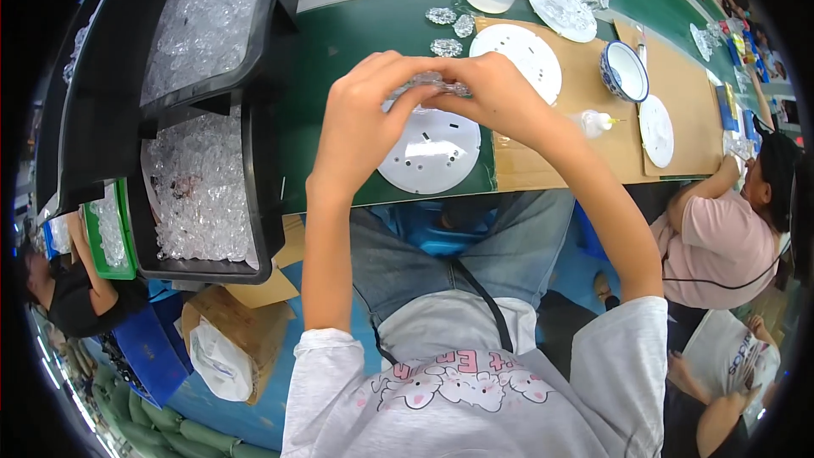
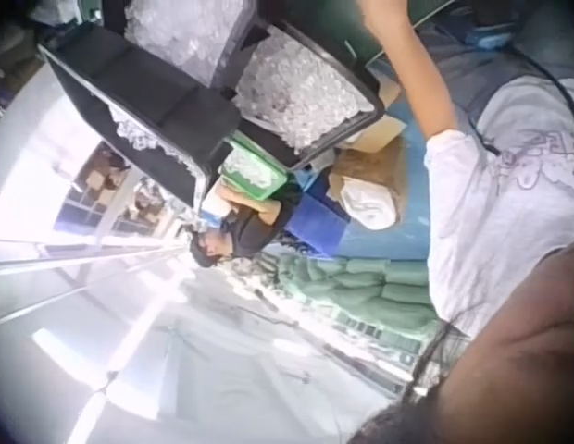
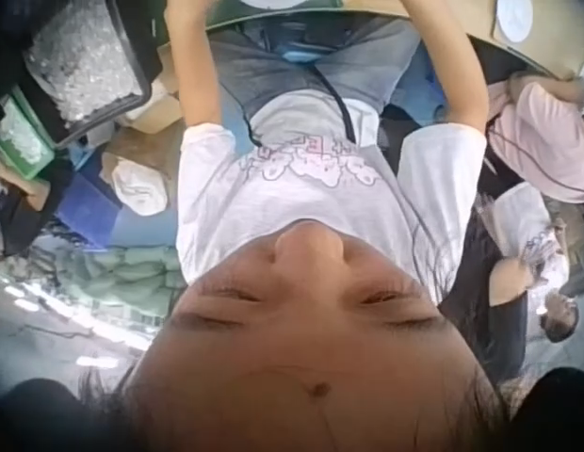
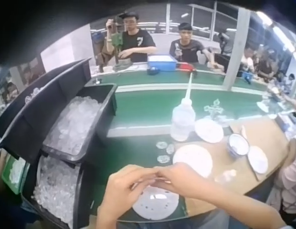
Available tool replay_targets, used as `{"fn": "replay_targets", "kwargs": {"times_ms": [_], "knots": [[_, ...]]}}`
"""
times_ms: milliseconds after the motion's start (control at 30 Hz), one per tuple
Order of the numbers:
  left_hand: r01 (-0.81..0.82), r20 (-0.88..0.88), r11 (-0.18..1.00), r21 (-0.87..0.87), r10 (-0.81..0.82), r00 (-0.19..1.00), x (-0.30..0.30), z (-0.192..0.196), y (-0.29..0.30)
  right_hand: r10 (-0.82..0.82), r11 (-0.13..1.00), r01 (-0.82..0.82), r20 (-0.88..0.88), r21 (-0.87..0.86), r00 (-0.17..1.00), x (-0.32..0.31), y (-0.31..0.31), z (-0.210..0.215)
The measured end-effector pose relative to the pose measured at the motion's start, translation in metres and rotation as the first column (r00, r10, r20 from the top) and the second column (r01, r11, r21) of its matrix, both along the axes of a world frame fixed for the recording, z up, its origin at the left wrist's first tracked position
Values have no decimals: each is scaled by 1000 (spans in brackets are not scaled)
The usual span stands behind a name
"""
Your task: Assembling decorative light fixtures by gluing clear plastic snowflake-like pieces onto a circular white base.
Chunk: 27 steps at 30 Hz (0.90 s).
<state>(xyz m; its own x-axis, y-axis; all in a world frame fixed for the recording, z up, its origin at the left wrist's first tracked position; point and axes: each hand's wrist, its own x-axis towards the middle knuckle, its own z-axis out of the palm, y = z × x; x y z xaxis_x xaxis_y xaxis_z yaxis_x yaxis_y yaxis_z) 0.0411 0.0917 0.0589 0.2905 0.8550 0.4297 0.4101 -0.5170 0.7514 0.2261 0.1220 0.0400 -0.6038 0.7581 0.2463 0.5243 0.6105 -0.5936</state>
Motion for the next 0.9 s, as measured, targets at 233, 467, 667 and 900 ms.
{"fn": "replay_targets", "kwargs": {"times_ms": [233, 467, 667, 900], "knots": [[19, -15, 997, 74, -18, 1000, 0, -6, 4, -136, 991, 136, -42, -15, 990, 6, -22, 3], [3, -22, 1000, 17, -2, 1000, -1, -7, -1, -460, 879, 475, -321, -34, 828, 42, -92, 25], [-3, 72, 999, -37, 6, 997, -1, -12, 4, -688, 627, 762, -575, -162, 444, 83, -140, -10], [16, 122, 994, -111, -2, 993, -4, -16, 9, -765, 553, 779, -550, -296, 334, 93, -154, -20]]}}
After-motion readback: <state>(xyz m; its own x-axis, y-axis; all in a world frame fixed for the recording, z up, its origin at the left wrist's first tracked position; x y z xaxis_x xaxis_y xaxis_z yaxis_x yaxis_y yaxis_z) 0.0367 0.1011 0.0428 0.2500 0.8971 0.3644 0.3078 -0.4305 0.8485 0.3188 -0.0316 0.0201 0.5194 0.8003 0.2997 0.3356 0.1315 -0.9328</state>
